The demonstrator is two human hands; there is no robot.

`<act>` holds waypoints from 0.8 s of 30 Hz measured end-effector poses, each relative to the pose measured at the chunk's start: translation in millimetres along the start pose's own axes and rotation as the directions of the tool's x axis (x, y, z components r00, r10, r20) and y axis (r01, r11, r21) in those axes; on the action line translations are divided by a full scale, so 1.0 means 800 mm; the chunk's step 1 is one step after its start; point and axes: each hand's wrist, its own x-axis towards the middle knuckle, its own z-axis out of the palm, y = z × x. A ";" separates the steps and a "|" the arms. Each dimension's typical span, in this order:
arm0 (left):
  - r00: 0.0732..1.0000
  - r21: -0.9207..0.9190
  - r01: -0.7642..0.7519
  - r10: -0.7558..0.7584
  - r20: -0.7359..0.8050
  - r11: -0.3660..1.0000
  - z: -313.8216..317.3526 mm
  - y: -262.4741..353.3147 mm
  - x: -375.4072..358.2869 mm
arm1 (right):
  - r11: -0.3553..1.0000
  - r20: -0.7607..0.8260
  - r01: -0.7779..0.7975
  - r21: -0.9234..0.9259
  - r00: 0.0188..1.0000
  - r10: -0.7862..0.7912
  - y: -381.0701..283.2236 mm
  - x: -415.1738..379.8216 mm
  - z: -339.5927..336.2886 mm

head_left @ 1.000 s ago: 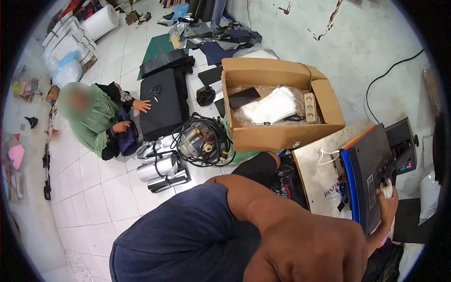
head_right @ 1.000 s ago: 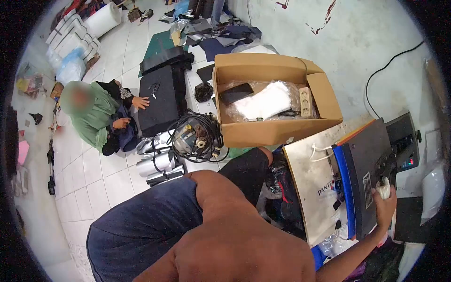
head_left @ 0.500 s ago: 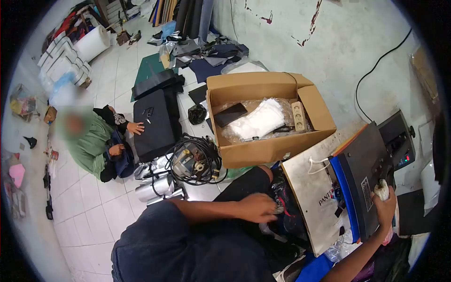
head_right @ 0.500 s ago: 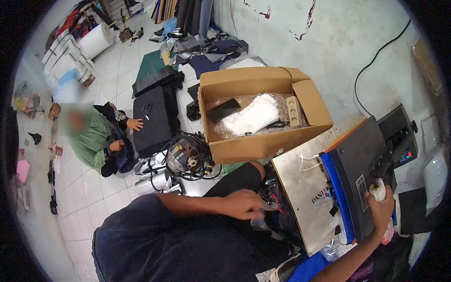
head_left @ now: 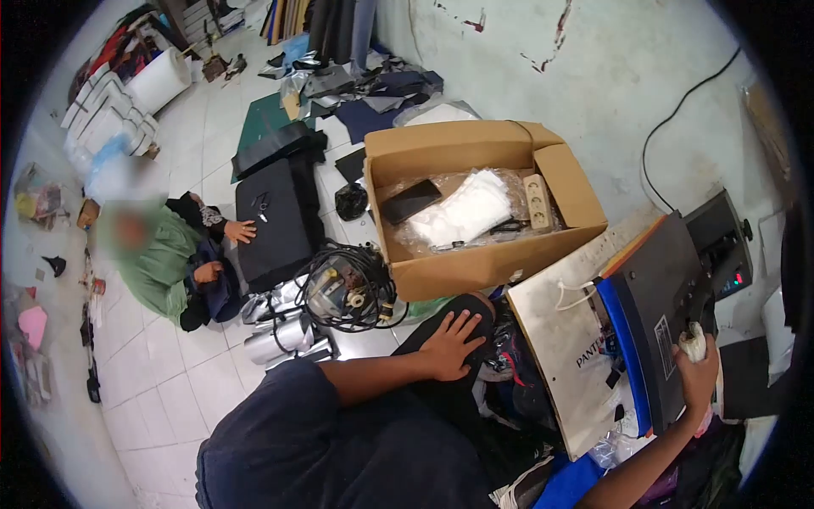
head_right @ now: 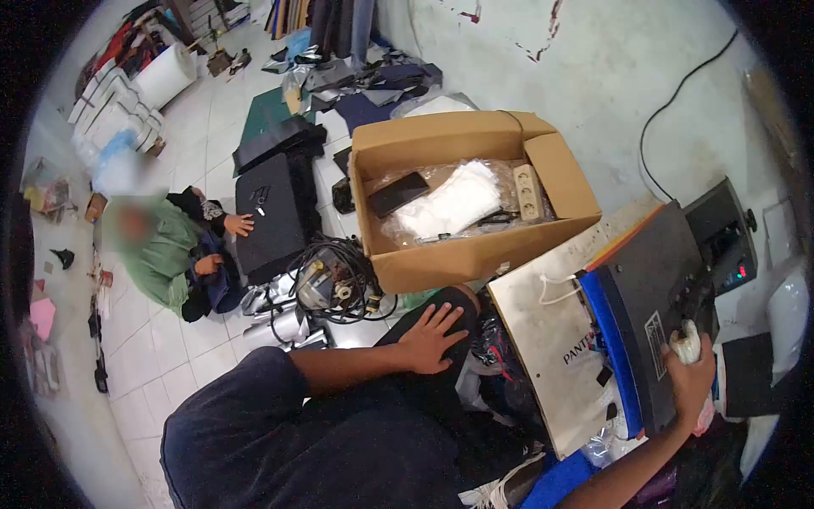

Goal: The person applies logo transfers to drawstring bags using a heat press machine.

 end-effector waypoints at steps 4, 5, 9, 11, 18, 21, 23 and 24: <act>0.997 -0.046 -0.016 0.012 -0.074 0.999 0.003 -0.003 0.000 | 0.999 -0.076 0.033 -0.024 0.996 -0.035 -0.007 -0.005 0.004; 0.998 -0.051 -0.028 0.024 -0.066 0.998 0.003 -0.005 0.002 | 0.987 0.061 -0.116 -0.113 0.991 0.123 -0.032 0.000 -0.008; 0.998 0.002 -0.017 0.018 -0.058 1.000 0.005 -0.002 0.006 | 0.984 -0.002 -0.100 -0.150 0.995 0.101 -0.036 -0.003 -0.013; 0.997 -0.016 -0.056 0.055 -0.058 0.998 0.002 0.004 0.008 | 0.977 -0.012 -0.144 -0.159 0.990 0.144 -0.027 -0.004 -0.011; 0.998 -0.005 -0.022 0.022 -0.066 1.000 0.003 0.006 0.008 | 0.985 0.009 -0.140 -0.104 0.990 0.141 -0.036 -0.006 -0.018; 0.998 -0.002 -0.018 0.018 -0.056 1.000 0.004 0.010 0.010 | 0.980 0.008 -0.140 -0.144 0.990 0.143 -0.030 -0.008 -0.020; 0.998 -0.014 -0.016 0.015 -0.060 1.000 0.000 0.010 0.010 | 0.978 0.012 -0.148 -0.146 0.988 0.152 -0.037 -0.009 -0.023; 0.998 -0.016 -0.041 0.040 -0.057 0.999 0.001 0.011 0.010 | 0.973 -0.001 -0.166 -0.158 0.986 0.168 -0.038 -0.010 -0.023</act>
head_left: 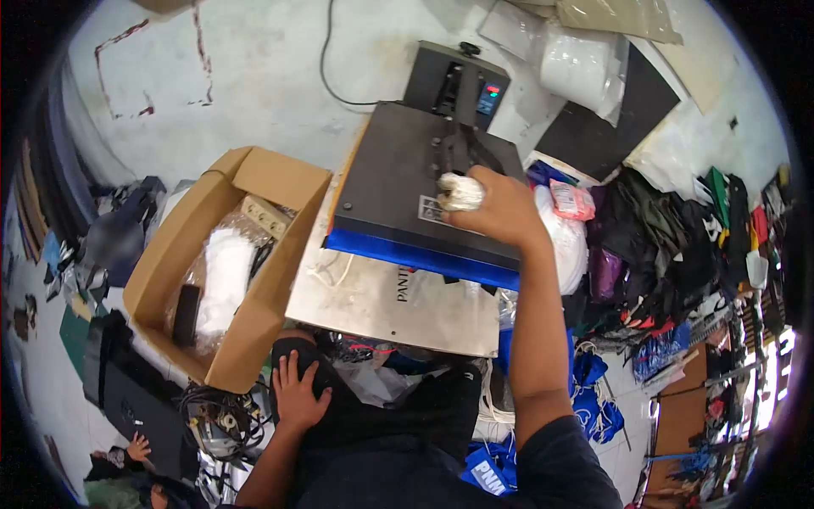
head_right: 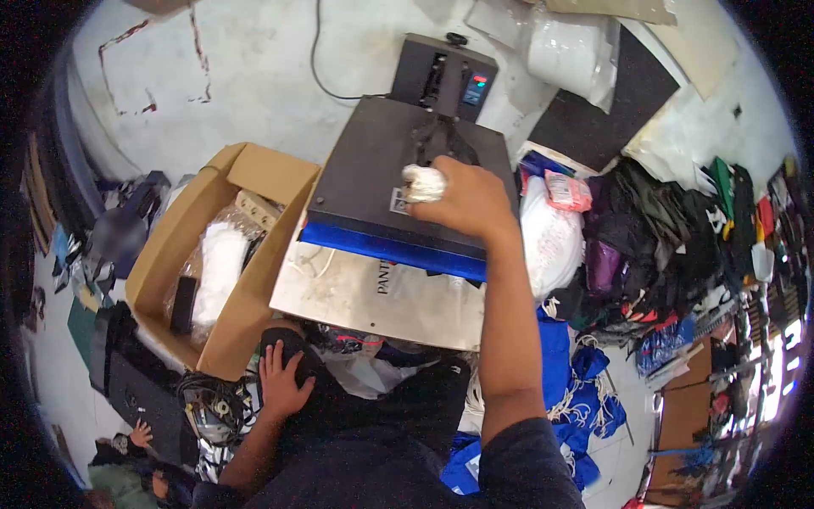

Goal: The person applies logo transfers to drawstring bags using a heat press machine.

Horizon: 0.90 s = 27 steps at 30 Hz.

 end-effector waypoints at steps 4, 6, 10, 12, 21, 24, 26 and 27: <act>1.000 0.005 0.004 -0.004 -0.006 1.000 0.002 -0.002 -0.002 | 1.000 -0.020 0.020 -0.013 1.000 -0.021 0.005 -0.001 0.006; 1.000 0.002 0.019 -0.019 -0.018 1.000 0.004 -0.002 0.000 | 0.999 -0.019 0.036 -0.008 0.999 -0.036 0.005 0.000 0.004; 1.000 0.004 0.018 -0.018 -0.002 1.000 0.001 0.000 0.000 | 1.000 -0.024 0.031 0.000 0.999 -0.031 0.007 0.000 0.005; 1.000 0.005 0.020 -0.020 -0.016 1.000 0.001 0.000 0.001 | 1.000 -0.014 0.027 0.008 1.000 -0.026 0.011 0.001 0.007; 0.999 0.001 0.010 -0.010 -0.033 1.000 0.005 -0.003 -0.001 | 1.000 -0.014 0.008 0.012 1.000 -0.008 0.001 -0.003 0.000; 0.999 0.004 0.025 -0.025 -0.023 1.000 0.005 -0.002 -0.001 | 1.000 -0.009 0.016 0.007 1.000 -0.016 0.005 -0.001 0.004; 0.999 0.007 0.022 -0.022 -0.025 1.000 0.005 -0.003 0.000 | 1.000 -0.006 0.014 -0.004 1.000 -0.014 0.006 -0.001 0.003; 1.000 0.010 0.020 -0.020 -0.023 1.000 0.005 -0.003 -0.001 | 1.000 -0.011 0.017 -0.004 1.000 -0.017 0.006 -0.002 0.002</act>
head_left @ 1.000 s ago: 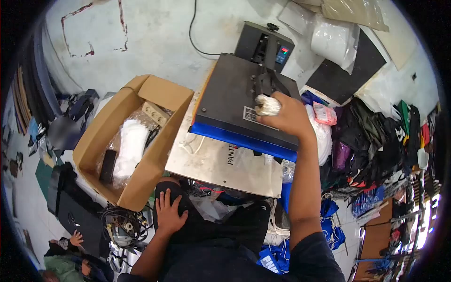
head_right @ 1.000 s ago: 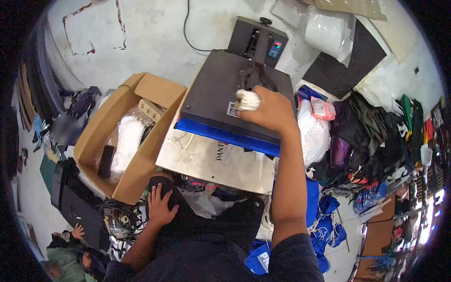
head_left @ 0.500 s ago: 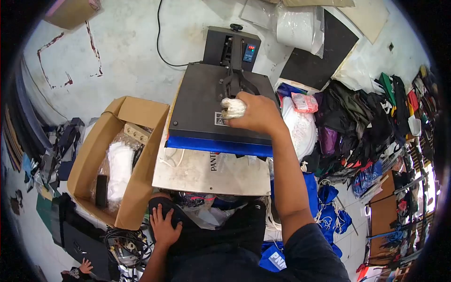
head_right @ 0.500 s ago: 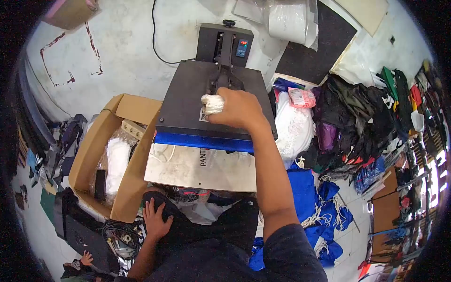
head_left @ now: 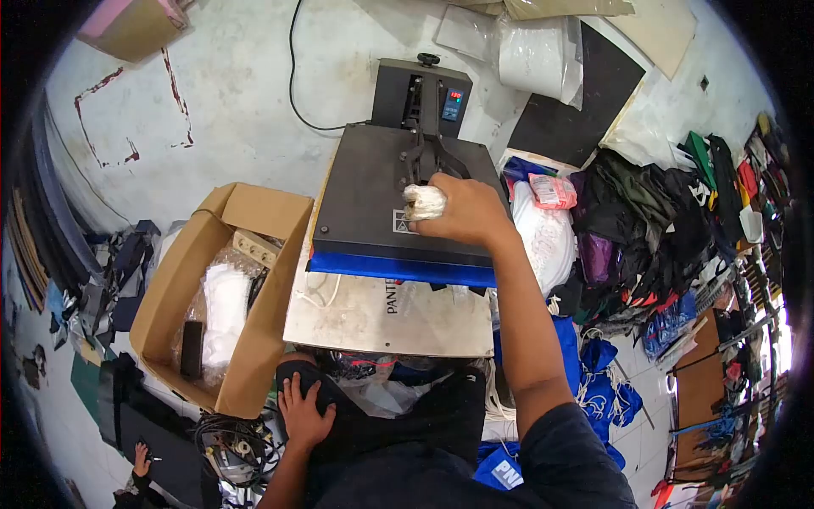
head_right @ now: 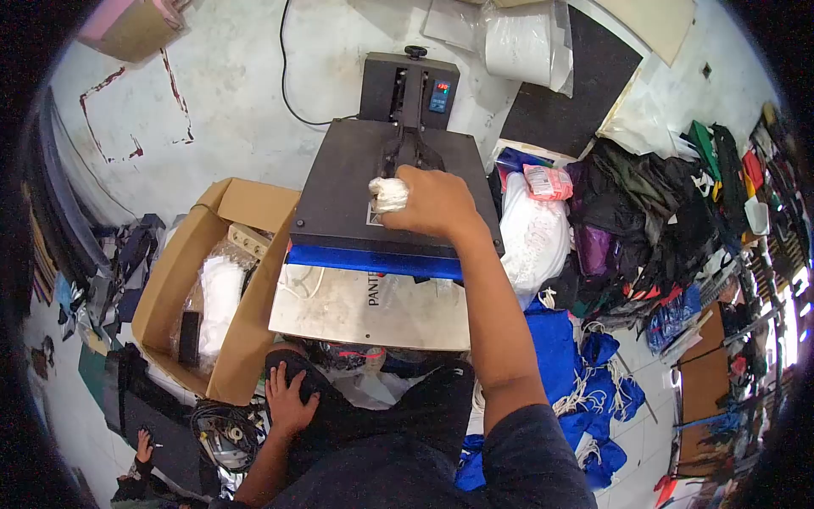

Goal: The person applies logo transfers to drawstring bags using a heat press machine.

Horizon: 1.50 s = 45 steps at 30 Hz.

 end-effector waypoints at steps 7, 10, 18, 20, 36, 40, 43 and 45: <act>1.000 0.001 0.012 -0.012 -0.004 1.000 0.000 0.001 -0.001 | 1.000 -0.025 0.025 -0.004 0.999 -0.025 0.003 -0.001 0.004; 1.000 0.024 0.007 -0.007 -0.004 1.000 0.000 0.001 -0.001 | 0.999 -0.036 0.036 0.002 0.999 -0.036 0.004 -0.001 0.006; 0.943 -0.449 -0.191 0.036 -0.330 0.873 -0.015 0.011 0.022 | 0.998 -0.054 0.053 0.014 0.997 -0.053 0.005 -0.003 0.003; 0.952 -0.626 -0.151 -0.058 -0.301 0.765 -0.032 0.032 0.048 | 0.998 -0.049 0.054 0.017 0.997 -0.053 0.004 -0.004 0.004; 0.954 -0.940 0.282 -0.157 0.254 0.193 -0.144 0.087 0.382 | 0.985 0.155 0.161 0.057 0.974 -0.168 0.016 0.010 -0.011; 0.944 -0.877 0.329 -0.093 0.317 0.350 -0.124 0.071 0.413 | 0.966 0.379 0.251 0.067 0.889 -0.257 0.019 0.028 -0.033; 0.930 -0.903 0.366 -0.129 0.345 0.223 -0.116 0.089 0.408 | 0.958 0.459 0.273 0.088 0.842 -0.282 0.026 0.039 -0.034; 0.915 -0.902 0.397 -0.145 0.376 0.169 -0.130 0.112 0.397 | 0.916 0.447 0.283 0.283 0.807 -0.387 0.041 0.047 -0.024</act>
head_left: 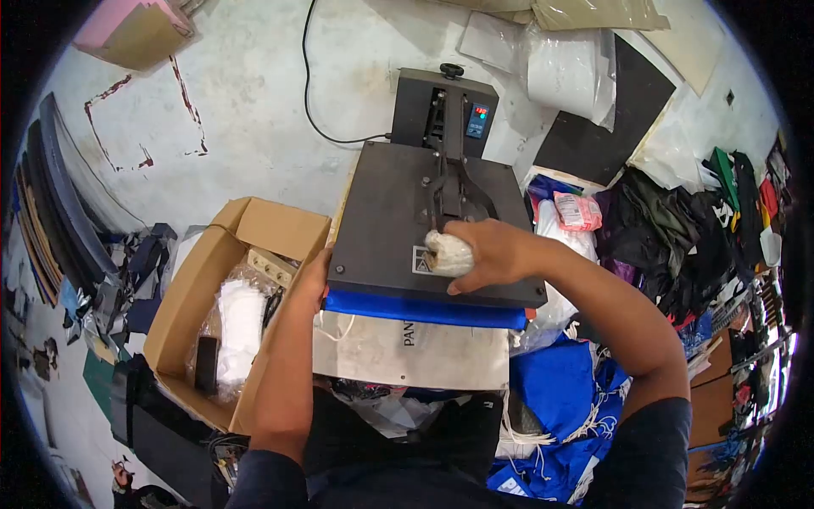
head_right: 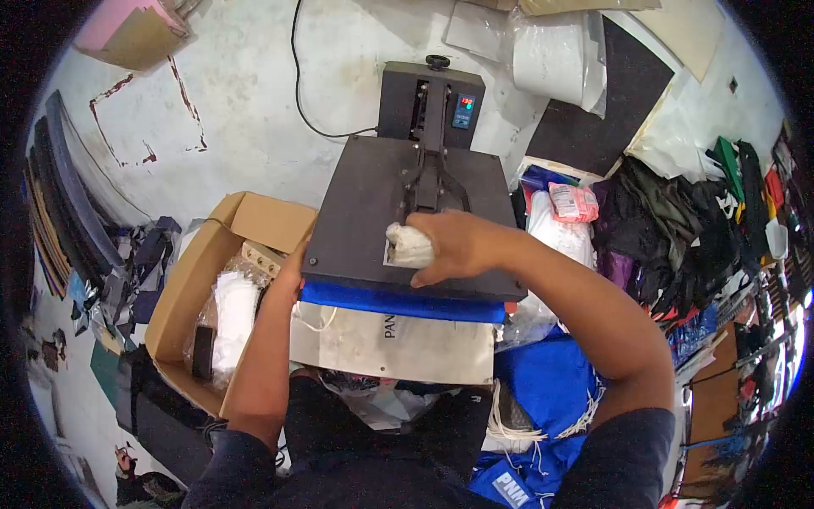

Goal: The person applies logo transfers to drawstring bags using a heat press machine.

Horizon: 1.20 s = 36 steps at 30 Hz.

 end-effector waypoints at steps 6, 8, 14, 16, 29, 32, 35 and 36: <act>0.999 -0.351 0.027 -0.010 0.052 0.936 0.004 -0.017 0.007 | 0.999 0.008 -0.037 0.022 0.999 0.036 0.003 0.006 0.001; 0.996 -0.491 -0.037 0.071 0.052 0.871 0.003 -0.035 0.021 | 0.985 0.131 -0.171 0.035 0.977 0.165 -0.010 0.009 -0.011; 0.997 -0.535 -0.043 0.002 -0.078 0.844 0.007 -0.042 0.030 | 0.982 0.277 -0.191 -0.001 0.943 0.183 -0.019 0.027 -0.031; 0.997 -0.434 -0.044 0.013 -0.075 0.900 0.005 -0.040 0.026 | 0.866 0.473 -0.496 0.057 0.777 0.414 -0.046 0.035 -0.051; 0.960 -0.184 -0.246 0.213 -0.183 0.952 0.011 -0.038 0.011 | 0.983 -0.072 -0.182 0.004 0.981 0.182 -0.063 -0.008 -0.162; 0.982 -0.288 -0.110 0.060 -0.177 0.951 0.028 -0.004 -0.028 | 0.977 -0.307 -0.024 -0.213 0.951 -0.044 -0.042 -0.018 -0.159; 0.986 -0.291 -0.155 0.128 -0.110 0.944 0.013 -0.024 -0.003 | 0.939 -0.231 -0.342 -0.039 0.917 0.325 -0.067 -0.011 -0.230; 0.986 -0.235 -0.119 0.087 -0.141 0.965 0.011 -0.020 -0.008 | 0.940 -0.329 -0.338 -0.036 0.892 0.308 -0.074 -0.007 -0.254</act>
